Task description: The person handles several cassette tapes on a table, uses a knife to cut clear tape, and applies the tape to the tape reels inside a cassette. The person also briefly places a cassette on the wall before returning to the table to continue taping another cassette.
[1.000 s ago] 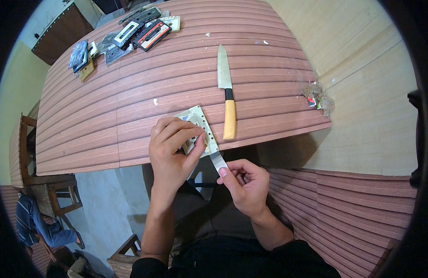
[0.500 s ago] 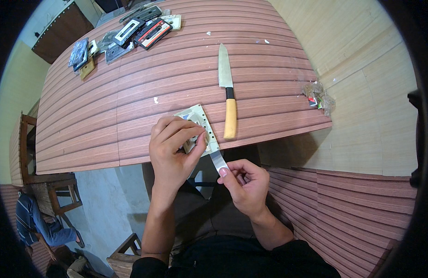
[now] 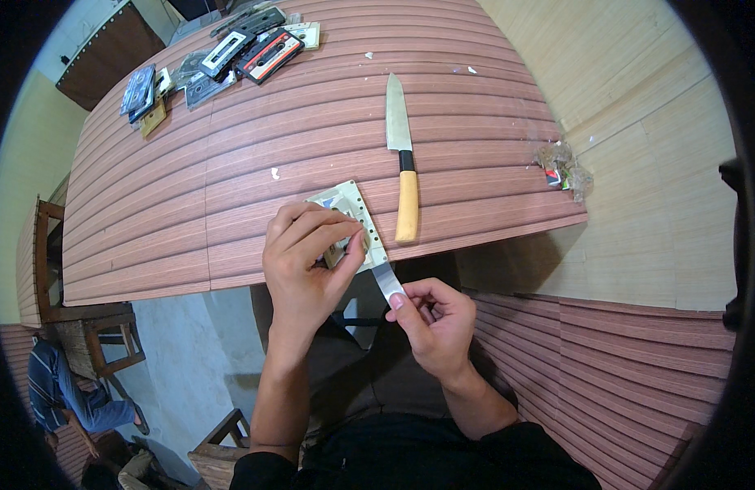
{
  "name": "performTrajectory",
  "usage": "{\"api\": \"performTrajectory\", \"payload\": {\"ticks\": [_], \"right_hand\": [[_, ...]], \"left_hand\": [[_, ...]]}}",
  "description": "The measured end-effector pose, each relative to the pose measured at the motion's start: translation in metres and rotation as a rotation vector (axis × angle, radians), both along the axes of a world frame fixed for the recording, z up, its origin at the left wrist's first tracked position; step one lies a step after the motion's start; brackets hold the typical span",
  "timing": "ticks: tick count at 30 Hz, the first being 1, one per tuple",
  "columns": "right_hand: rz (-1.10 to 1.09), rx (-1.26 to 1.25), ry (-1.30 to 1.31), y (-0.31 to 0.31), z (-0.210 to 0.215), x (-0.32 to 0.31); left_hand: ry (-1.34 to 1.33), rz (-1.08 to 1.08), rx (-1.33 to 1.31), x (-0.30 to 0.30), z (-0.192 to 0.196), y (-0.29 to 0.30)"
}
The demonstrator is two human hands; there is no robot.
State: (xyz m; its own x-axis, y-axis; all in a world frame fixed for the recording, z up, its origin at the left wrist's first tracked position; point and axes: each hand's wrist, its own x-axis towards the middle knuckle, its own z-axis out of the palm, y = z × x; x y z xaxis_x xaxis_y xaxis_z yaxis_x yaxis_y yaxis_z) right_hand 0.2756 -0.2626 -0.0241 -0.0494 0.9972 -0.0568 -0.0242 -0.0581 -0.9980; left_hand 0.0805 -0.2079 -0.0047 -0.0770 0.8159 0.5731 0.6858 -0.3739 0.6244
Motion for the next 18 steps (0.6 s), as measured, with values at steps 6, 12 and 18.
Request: {"api": "performTrajectory", "payload": {"ticks": [6, 12, 18], "right_hand": [[-0.01, 0.009, 0.007, 0.0001, -0.0015, 0.001], [0.001, 0.003, -0.024, 0.0008, -0.0009, 0.0008], [0.02, -0.002, -0.001, 0.0009, 0.0027, 0.0029]], "left_hand": [[-0.006, -0.003, -0.004, 0.0006, 0.0002, 0.0], [0.002, -0.004, 0.001, 0.0001, -0.0001, -0.0008], [-0.008, 0.007, -0.006, 0.0014, -0.0016, -0.0009]]}}
